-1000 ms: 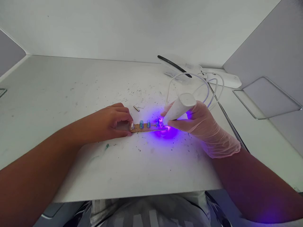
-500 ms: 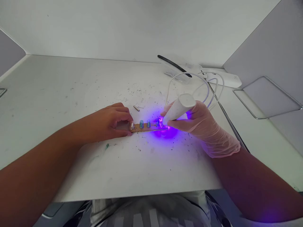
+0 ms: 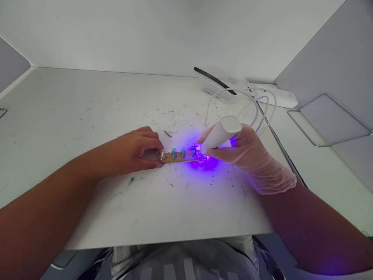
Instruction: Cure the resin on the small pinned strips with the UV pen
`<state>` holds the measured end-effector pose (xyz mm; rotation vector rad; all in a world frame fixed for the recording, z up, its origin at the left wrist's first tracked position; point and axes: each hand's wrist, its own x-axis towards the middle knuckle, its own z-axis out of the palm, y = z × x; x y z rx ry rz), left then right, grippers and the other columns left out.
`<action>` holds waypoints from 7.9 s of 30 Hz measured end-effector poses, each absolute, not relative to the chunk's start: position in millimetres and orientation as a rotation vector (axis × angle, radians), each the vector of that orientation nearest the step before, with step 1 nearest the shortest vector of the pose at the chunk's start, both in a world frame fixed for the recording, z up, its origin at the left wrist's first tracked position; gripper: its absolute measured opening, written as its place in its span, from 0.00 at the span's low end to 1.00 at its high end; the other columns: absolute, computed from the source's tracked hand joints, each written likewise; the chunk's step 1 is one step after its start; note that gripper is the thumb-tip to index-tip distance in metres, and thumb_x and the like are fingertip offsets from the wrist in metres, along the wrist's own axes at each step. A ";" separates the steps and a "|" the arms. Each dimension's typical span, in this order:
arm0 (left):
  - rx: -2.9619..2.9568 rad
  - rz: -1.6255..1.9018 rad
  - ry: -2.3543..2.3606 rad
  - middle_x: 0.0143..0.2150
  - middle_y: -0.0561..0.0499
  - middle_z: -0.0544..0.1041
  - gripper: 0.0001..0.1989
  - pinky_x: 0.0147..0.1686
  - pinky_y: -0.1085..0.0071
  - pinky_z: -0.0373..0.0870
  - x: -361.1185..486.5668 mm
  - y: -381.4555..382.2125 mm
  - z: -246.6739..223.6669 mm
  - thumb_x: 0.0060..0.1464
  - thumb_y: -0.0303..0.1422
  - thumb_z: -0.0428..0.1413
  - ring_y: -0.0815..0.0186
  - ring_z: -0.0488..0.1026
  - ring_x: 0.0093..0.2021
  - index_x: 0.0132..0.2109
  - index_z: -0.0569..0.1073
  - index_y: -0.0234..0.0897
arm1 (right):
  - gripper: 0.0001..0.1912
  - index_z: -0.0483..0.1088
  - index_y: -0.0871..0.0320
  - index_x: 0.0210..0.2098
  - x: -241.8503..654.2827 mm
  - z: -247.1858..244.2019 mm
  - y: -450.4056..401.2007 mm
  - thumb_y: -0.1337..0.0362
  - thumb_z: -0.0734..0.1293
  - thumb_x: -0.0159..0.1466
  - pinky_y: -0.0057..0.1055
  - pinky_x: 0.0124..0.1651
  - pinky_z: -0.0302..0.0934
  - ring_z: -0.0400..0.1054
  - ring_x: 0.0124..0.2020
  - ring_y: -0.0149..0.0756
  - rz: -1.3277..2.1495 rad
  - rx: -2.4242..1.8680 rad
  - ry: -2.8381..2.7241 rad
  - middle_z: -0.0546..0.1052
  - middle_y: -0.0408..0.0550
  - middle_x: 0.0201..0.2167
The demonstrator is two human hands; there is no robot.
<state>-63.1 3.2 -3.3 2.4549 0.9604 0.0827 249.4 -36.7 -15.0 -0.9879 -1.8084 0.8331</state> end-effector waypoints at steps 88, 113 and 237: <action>2.448 0.078 0.966 0.41 0.48 0.80 0.14 0.40 0.65 0.69 -62.4 3.2 -3.0 0.62 0.48 0.60 0.58 0.71 0.47 0.42 0.82 0.44 | 0.06 0.78 0.53 0.33 252.0 -19.2 -35.6 0.68 0.76 0.57 0.36 0.38 0.70 0.78 0.35 0.36 0.825 -0.934 -1.837 0.83 0.40 0.32; 2.463 0.070 0.963 0.42 0.48 0.80 0.14 0.43 0.64 0.69 -62.6 3.0 -1.9 0.63 0.48 0.59 0.58 0.71 0.48 0.42 0.81 0.44 | 0.06 0.79 0.52 0.33 251.2 -15.1 -36.9 0.66 0.78 0.57 0.36 0.39 0.71 0.79 0.35 0.37 0.835 -0.944 -1.835 0.84 0.40 0.32; 2.473 0.075 0.942 0.42 0.48 0.80 0.14 0.44 0.64 0.68 -63.9 3.9 -1.7 0.63 0.47 0.60 0.58 0.71 0.48 0.44 0.82 0.44 | 0.08 0.80 0.51 0.34 250.3 -13.6 -38.3 0.66 0.80 0.56 0.39 0.43 0.74 0.80 0.37 0.39 0.901 -0.964 -1.782 0.85 0.40 0.35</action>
